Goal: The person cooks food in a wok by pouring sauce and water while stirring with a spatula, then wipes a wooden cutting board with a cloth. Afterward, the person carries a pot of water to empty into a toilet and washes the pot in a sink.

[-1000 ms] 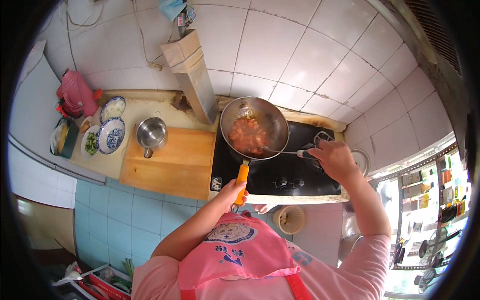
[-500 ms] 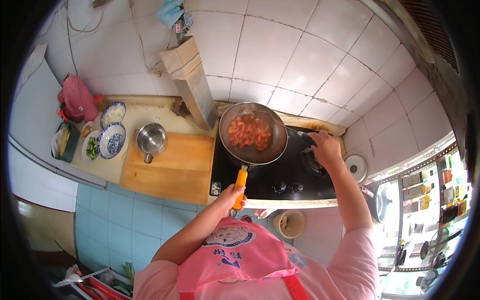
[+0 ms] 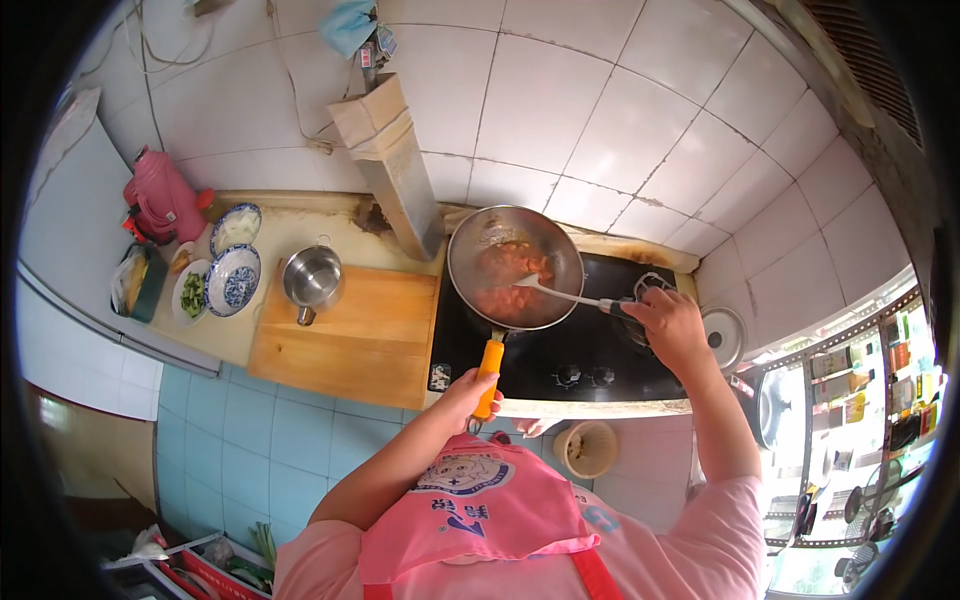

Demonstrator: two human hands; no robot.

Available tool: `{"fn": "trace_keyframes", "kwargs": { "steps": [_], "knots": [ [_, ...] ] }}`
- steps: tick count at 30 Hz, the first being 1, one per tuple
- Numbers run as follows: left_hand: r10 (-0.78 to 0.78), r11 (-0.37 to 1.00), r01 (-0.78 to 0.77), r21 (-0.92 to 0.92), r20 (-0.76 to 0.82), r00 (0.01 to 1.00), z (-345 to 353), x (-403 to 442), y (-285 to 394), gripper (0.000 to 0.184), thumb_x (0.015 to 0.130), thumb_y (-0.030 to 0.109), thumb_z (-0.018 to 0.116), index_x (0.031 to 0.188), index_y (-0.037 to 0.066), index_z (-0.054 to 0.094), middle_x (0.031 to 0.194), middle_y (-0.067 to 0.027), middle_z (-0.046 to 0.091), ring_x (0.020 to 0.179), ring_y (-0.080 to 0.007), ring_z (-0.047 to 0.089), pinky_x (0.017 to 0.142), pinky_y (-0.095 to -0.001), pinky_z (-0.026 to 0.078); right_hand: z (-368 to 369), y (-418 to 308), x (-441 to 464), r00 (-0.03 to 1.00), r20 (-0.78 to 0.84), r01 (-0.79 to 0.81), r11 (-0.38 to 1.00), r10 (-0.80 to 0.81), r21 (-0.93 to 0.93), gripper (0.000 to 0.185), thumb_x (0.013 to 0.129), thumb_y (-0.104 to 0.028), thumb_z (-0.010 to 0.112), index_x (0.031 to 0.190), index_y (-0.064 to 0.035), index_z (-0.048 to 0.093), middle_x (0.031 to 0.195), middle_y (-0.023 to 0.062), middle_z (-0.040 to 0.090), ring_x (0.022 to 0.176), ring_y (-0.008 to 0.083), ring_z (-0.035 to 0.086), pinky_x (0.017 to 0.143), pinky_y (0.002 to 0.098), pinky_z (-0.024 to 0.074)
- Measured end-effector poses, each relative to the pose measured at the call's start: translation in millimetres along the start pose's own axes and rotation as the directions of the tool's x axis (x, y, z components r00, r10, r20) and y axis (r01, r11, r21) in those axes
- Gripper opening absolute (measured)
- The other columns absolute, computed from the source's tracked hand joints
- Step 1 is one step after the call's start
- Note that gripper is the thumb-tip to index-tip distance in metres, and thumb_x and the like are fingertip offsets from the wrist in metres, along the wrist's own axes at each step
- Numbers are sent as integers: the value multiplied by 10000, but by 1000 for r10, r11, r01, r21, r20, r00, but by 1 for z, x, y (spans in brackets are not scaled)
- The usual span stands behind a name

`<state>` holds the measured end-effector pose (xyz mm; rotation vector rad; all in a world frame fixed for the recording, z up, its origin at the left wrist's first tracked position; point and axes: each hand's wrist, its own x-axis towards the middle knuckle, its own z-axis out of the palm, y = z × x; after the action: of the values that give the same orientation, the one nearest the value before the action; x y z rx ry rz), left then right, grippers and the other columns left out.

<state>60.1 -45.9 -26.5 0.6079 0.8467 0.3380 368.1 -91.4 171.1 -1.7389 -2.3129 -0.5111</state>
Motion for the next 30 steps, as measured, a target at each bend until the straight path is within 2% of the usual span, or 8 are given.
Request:
{"fn": "trace_keyframes", "kwargs": {
  "steps": [5,11,16,18,21,26,28,30],
  "knots": [
    [-22,999,23,35,-11,1000,-1,4,-1,318,957,347,552,1164,120,473,858,-76,592,658,-151,593,522,-305,515,11,-9,-15,996,79,-49,998,46,34,293,710,10,608,916,-174,707,775,24,561,720,236,596,611,383,452],
    [-43,998,44,46,-26,999,-1,2,3,333,964,371,526,1180,129,449,925,-91,603,752,-194,649,551,-327,538,27,-19,-20,986,9,-166,986,166,14,300,716,-4,607,940,-179,705,780,26,570,723,232,609,619,369,465],
    [-126,971,133,-198,48,991,-19,13,-8,409,958,490,470,1222,180,427,1030,-101,635,921,-250,650,637,-464,550,51,-37,-26,968,-5,-249,959,252,133,374,650,30,640,969,-158,690,793,58,572,746,287,606,648,406,483],
    [-68,983,44,-177,-133,989,-34,11,-5,516,928,546,489,1269,166,411,1018,-94,619,908,-249,627,662,-478,529,59,-48,-29,959,22,-283,947,283,153,390,640,27,651,983,-155,688,816,74,575,775,308,605,650,418,483],
    [19,955,-133,-265,-395,919,-78,14,10,477,940,473,501,1277,150,404,1149,-111,553,969,-231,588,694,-485,532,62,-67,-38,918,132,-393,896,373,205,431,657,8,688,1060,-141,657,847,105,575,817,333,603,701,432,491],
    [220,922,-386,-31,-779,587,-203,2,45,397,925,349,507,1263,167,405,1166,-52,463,1086,-224,477,808,-506,498,73,-90,-47,818,267,-571,773,510,275,495,680,-31,709,1163,-80,607,979,158,615,929,371,600,798,434,496],
    [195,927,-376,-11,-841,504,-256,-5,61,389,911,321,546,1246,173,413,1158,-47,469,1078,-221,473,819,-514,492,84,-88,-55,822,289,-565,762,490,315,482,703,-54,674,1179,-55,595,1023,198,645,969,378,610,845,428,489],
    [213,934,-354,40,-860,463,-299,-9,74,385,902,307,566,1234,176,421,1158,-38,474,1048,-214,484,809,-496,490,76,-95,-48,696,504,-699,641,511,316,470,710,-49,664,1174,-36,587,1027,216,646,975,385,614,857,417,483]
  ]
}}
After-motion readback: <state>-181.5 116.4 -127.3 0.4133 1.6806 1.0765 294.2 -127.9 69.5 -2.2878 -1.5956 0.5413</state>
